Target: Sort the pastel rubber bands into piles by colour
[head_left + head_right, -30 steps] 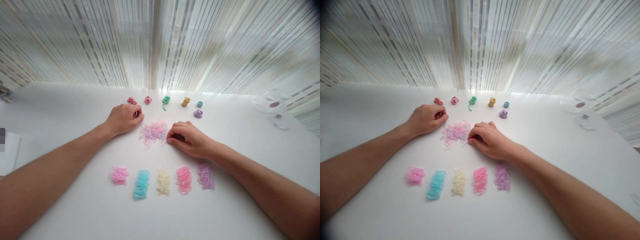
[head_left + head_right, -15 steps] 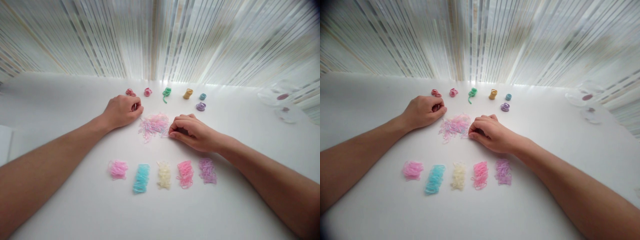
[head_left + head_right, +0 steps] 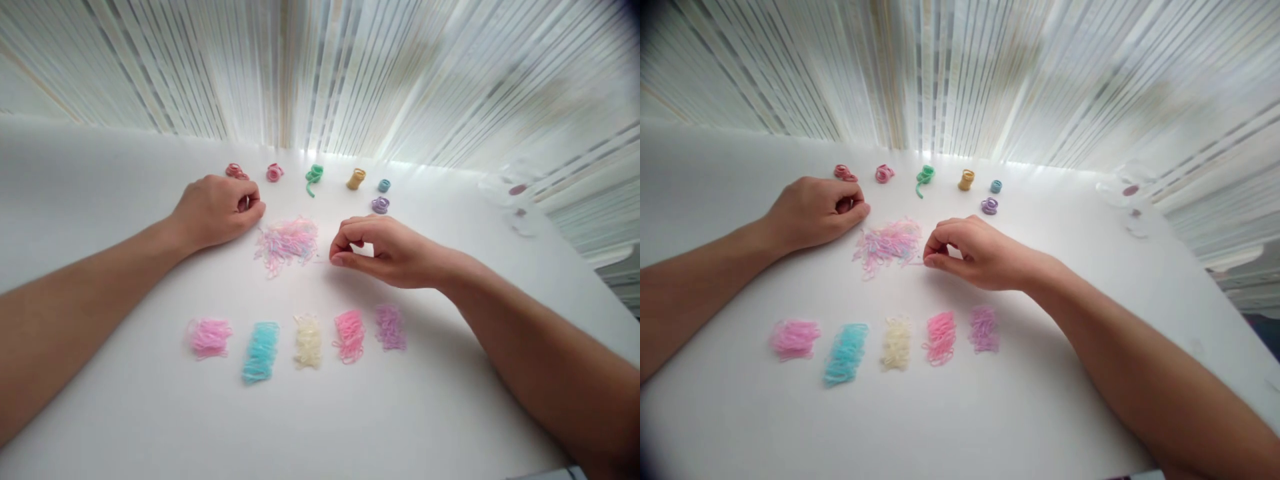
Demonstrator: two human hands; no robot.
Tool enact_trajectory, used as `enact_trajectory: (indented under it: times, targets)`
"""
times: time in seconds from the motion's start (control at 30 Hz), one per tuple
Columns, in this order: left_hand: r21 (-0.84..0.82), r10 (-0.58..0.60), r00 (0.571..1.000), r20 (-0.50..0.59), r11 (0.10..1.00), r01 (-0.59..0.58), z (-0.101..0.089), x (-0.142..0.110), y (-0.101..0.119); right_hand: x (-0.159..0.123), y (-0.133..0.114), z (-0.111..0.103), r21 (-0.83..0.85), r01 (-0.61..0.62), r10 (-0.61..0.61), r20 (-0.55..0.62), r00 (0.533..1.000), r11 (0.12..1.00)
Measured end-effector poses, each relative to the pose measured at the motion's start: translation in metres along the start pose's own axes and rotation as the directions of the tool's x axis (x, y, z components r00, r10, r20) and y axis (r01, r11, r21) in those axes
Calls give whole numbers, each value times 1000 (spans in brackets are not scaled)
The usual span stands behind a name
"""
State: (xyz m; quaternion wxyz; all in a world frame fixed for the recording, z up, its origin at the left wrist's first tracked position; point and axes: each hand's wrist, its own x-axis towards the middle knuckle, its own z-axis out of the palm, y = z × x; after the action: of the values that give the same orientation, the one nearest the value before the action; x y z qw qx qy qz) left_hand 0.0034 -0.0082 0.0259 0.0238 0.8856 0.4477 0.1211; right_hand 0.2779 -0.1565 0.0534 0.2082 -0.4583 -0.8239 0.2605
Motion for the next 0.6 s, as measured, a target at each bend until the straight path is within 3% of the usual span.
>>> enact_trajectory:
  times: [0.27, 0.43, 0.6]
  targets:
    - [-8, 17, 1000, 1, 1000, -17, 0, 1, -4, -34, -19, -41, -119, -197, 181, -129, 975, 973]
    - [11, -12, 1000, -5, 1000, 12, 2, 1, -2, -66, -25, -32, -100, -285, 255, -237, 937, 953]
    - [-12, 11, 1000, -13, 1000, -11, 3, -1, 1, -94, -17, -16, -52, -277, 256, -254, 933, 959]
